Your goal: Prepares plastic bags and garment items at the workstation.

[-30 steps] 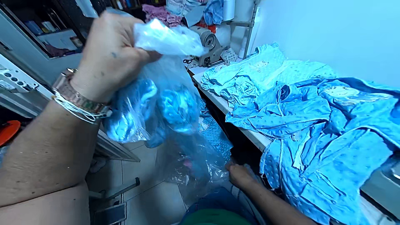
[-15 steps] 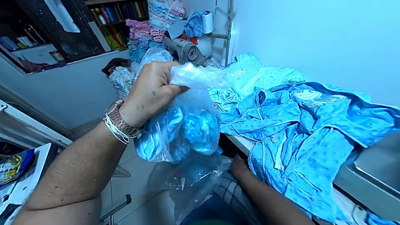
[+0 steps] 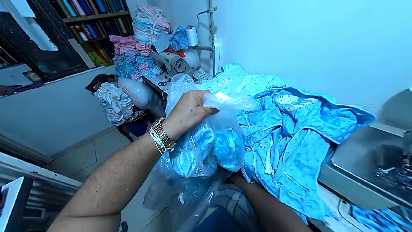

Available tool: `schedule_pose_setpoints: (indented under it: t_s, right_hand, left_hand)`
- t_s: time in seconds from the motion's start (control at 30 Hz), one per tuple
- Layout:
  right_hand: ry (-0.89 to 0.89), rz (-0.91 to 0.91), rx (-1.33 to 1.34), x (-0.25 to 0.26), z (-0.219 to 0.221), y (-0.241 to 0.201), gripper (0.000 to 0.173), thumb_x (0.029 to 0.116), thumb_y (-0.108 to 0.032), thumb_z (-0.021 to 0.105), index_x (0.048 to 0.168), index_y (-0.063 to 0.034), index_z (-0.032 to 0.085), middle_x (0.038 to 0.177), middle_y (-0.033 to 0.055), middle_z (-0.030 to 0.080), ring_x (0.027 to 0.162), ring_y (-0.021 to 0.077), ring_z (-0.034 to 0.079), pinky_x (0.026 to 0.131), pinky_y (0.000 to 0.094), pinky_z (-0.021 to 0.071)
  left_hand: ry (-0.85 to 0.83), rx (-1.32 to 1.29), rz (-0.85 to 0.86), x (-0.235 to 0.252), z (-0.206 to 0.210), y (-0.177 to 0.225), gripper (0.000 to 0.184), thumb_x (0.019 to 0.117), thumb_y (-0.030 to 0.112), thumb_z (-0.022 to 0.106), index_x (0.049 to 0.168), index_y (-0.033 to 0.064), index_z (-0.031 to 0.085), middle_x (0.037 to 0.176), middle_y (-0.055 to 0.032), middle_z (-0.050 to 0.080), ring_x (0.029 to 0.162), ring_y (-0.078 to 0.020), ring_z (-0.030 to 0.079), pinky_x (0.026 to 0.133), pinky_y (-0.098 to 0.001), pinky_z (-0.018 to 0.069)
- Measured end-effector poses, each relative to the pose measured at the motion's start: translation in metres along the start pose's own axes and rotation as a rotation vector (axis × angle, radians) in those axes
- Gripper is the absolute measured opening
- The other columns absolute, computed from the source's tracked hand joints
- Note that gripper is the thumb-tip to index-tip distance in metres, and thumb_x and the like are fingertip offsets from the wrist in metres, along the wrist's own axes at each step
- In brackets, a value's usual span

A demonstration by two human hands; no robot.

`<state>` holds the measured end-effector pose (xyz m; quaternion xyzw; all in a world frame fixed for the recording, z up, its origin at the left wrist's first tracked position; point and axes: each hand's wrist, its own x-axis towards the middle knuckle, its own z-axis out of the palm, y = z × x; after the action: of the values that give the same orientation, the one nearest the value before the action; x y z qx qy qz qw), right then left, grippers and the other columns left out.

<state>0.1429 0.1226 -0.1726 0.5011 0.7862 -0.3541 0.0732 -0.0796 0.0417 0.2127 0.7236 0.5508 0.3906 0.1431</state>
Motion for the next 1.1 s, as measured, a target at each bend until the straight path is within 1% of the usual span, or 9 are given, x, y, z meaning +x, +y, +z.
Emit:
schedule_pose_setpoints:
  t_s: [0.03,0.13,0.27,0.4,0.5,0.6,0.77,0.97,1.1]
  right_hand:
    - [0.192,-0.259,0.028,0.007,0.008,0.022,0.056,0.1049,-0.028,0.054,0.121,0.0252,0.058,0.117,0.0447,0.061,0.113,0.0518,0.062,0.1,0.0471,0.0506]
    - [-0.145,0.012,-0.033,-0.054,-0.041,-0.062,0.053,0.1076,-0.032,0.05,0.145,0.0061,0.05,0.151,0.0295,0.046,0.145,0.0417,0.04,0.12,0.0569,0.0286]
    - [-0.108,-0.424,-0.012,-0.133,-0.013,-0.11,0.05,0.102,-0.03,0.062,0.141,0.0007,0.058,0.151,0.0233,0.051,0.142,0.0411,0.045,0.117,0.059,0.0338]
    - [1.043,-0.903,0.141,-0.223,-0.02,-0.092,0.016,0.1016,-0.024,0.061,0.109,-0.0126,0.07,0.121,0.0047,0.071,0.115,0.0175,0.067,0.098,0.0341,0.0552]
    - [1.549,-0.628,0.181,-0.287,-0.069,-0.055,0.052,0.0923,-0.048,0.068,0.137,-0.0296,0.048,0.141,-0.0102,0.05,0.134,0.0057,0.047,0.111,0.0271,0.0411]
    - [1.475,-0.534,0.225,-0.335,-0.088,-0.028,0.094,0.0825,-0.064,0.072,0.158,-0.0305,0.029,0.164,-0.005,0.034,0.15,0.0117,0.034,0.122,0.0391,0.0334]
    - [1.54,-0.335,-0.041,-0.382,-0.065,-0.008,0.033,0.1055,-0.027,0.053,0.134,-0.0128,0.061,0.103,0.0048,0.071,0.094,0.0091,0.068,0.086,0.0241,0.0567]
    - [1.751,0.225,0.293,-0.496,-0.064,0.031,0.027,0.0923,-0.014,0.067,0.112,0.0037,0.069,0.102,0.004,0.072,0.096,-0.0004,0.066,0.087,0.0203,0.0552]
    - [2.083,0.454,0.312,-0.544,-0.084,0.084,0.03,0.0918,-0.013,0.069,0.116,0.0041,0.064,0.106,0.0027,0.068,0.101,0.0002,0.064,0.09,0.0256,0.0554]
  left_hand:
    - [-0.021,-0.002,0.016,0.002,0.004,0.002,0.005,0.0899,0.01,0.074,0.088,0.0087,0.069,0.073,0.003,0.067,0.066,-0.0009,0.061,0.062,-0.0226,0.0495]
    - [-0.052,-0.032,0.08,0.013,0.022,0.009,0.008,0.09,0.009,0.073,0.085,0.009,0.068,0.07,0.004,0.063,0.062,-0.0003,0.057,0.059,-0.0214,0.0459]
    - [-0.09,-0.023,0.292,0.019,0.058,0.013,0.006,0.09,0.012,0.068,0.085,0.0101,0.067,0.067,0.005,0.062,0.06,-0.0008,0.057,0.055,-0.023,0.0464]
    - [-0.05,0.039,0.684,0.002,0.094,0.03,0.018,0.0923,0.019,0.057,0.09,0.0066,0.07,0.068,0.0011,0.065,0.059,-0.0059,0.061,0.052,-0.0283,0.0506]
    - [-0.013,-0.002,0.989,-0.019,0.114,0.056,0.034,0.0984,0.031,0.047,0.089,0.0066,0.069,0.066,-0.0011,0.062,0.06,-0.0091,0.06,0.053,-0.0266,0.0489]
    - [-0.085,-0.101,1.228,-0.045,0.143,0.085,0.04,0.1092,0.036,0.035,0.096,0.0116,0.064,0.063,-0.0017,0.052,0.056,-0.0155,0.052,0.052,-0.0296,0.0437]
    - [-0.13,-0.29,1.456,-0.051,0.207,0.136,0.037,0.1085,0.034,0.04,0.114,0.0092,0.066,0.062,-0.0015,0.045,0.053,-0.0172,0.044,0.051,-0.0295,0.0376]
    - [-0.139,-0.553,1.476,-0.026,0.27,0.202,0.037,0.0999,0.038,0.056,0.098,0.0036,0.07,0.059,0.0007,0.054,0.052,-0.009,0.051,0.049,-0.0241,0.0408]
    - [-0.112,-0.691,1.538,-0.026,0.288,0.236,0.032,0.0981,0.027,0.057,0.075,0.006,0.064,0.054,0.0012,0.046,0.049,-0.0094,0.045,0.048,-0.0244,0.0358]
